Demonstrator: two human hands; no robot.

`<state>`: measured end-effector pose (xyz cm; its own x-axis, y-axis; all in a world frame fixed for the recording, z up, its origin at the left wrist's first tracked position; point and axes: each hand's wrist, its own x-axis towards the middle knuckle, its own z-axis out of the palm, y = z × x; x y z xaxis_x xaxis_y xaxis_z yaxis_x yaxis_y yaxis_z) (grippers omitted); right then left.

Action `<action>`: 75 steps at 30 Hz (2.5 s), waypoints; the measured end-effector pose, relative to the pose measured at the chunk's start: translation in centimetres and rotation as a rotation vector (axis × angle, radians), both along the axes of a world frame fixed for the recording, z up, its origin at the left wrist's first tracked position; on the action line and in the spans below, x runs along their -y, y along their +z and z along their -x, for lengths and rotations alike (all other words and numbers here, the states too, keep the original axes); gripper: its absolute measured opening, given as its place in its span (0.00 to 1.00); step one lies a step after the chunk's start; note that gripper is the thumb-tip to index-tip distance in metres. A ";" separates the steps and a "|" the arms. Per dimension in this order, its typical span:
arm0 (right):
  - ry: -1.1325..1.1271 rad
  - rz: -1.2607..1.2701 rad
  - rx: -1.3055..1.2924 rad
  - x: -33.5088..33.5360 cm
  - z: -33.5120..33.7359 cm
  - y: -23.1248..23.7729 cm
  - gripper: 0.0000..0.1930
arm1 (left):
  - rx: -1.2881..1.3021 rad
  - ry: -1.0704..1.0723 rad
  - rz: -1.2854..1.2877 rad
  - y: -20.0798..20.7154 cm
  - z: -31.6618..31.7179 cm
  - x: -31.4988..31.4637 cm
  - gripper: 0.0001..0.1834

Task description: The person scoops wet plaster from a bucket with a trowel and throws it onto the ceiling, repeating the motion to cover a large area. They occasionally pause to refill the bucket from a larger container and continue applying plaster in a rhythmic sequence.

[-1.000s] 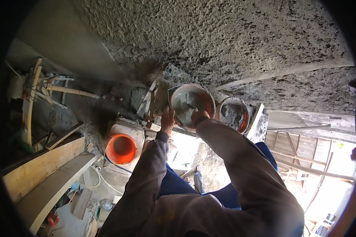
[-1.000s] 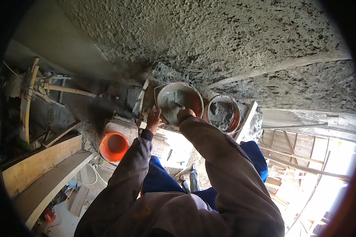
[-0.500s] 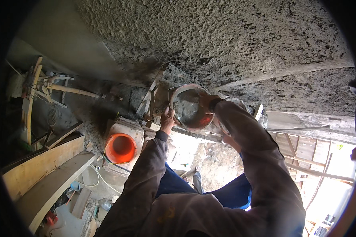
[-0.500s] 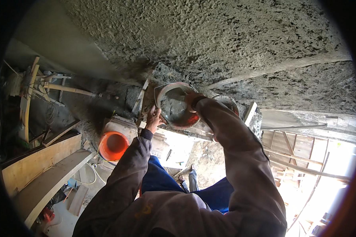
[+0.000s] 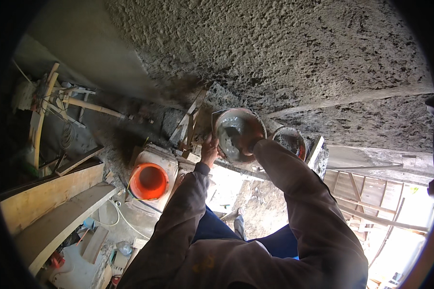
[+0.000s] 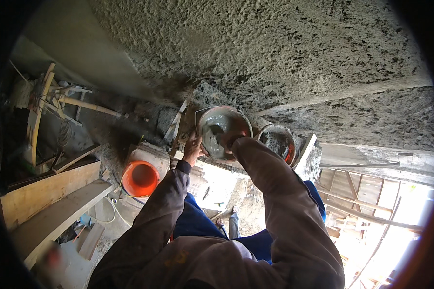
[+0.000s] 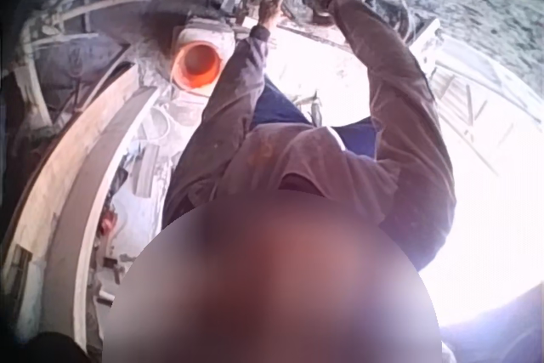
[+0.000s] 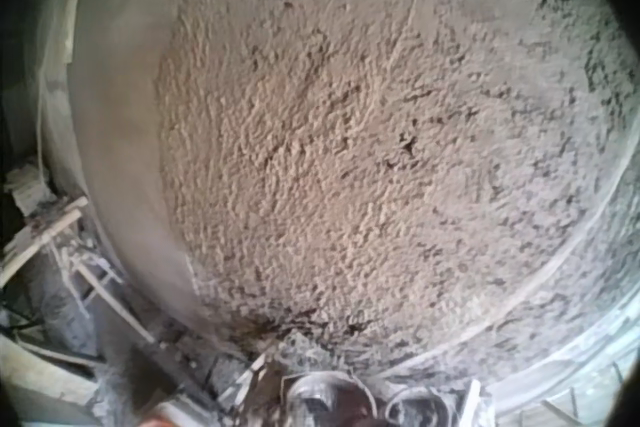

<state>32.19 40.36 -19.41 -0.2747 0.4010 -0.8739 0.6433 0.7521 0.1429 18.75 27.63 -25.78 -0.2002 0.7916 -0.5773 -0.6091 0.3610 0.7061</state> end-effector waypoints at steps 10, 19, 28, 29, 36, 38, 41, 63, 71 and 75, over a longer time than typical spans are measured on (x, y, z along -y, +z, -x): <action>-0.542 -0.247 -0.547 0.5 -4.2 -4.8 0.32 | -0.026 -0.045 0.012 -0.7 0.0 0.2 0.29; -0.357 -0.236 -0.120 -0.8 -1.2 -1.0 0.26 | 0.004 -0.011 0.025 -1.2 0.0 0.1 0.29; -0.110 -0.161 -0.111 0.2 -1.2 -0.1 0.27 | -0.015 -0.040 0.001 -0.8 0.1 0.2 0.28; -0.097 -0.244 -0.160 0.4 -1.3 -0.2 0.27 | -0.010 -0.044 -0.012 -0.9 0.1 0.2 0.28; -0.138 -0.102 -0.140 -0.2 -1.8 0.1 0.33 | -0.015 -0.084 -0.017 -1.1 0.2 0.2 0.29; -0.114 -0.068 -0.114 -0.3 -2.0 -0.2 0.35 | -0.058 -0.096 -0.022 -1.3 0.3 0.2 0.30; -0.128 -0.097 -0.046 -0.2 -2.2 -1.2 0.32 | 0.002 -0.119 0.008 -1.7 0.3 0.3 0.33; -0.298 -0.019 -0.074 -1.5 -3.7 -2.6 0.25 | -0.025 -0.100 0.021 -2.3 0.2 0.3 0.34; -0.373 -0.122 0.003 -0.2 -1.8 0.1 0.19 | -0.019 -0.083 0.082 -2.2 0.0 0.4 0.32; -0.231 -0.006 -0.031 -0.9 -2.0 -0.4 0.19 | -0.006 -0.095 0.031 -2.0 0.1 0.4 0.29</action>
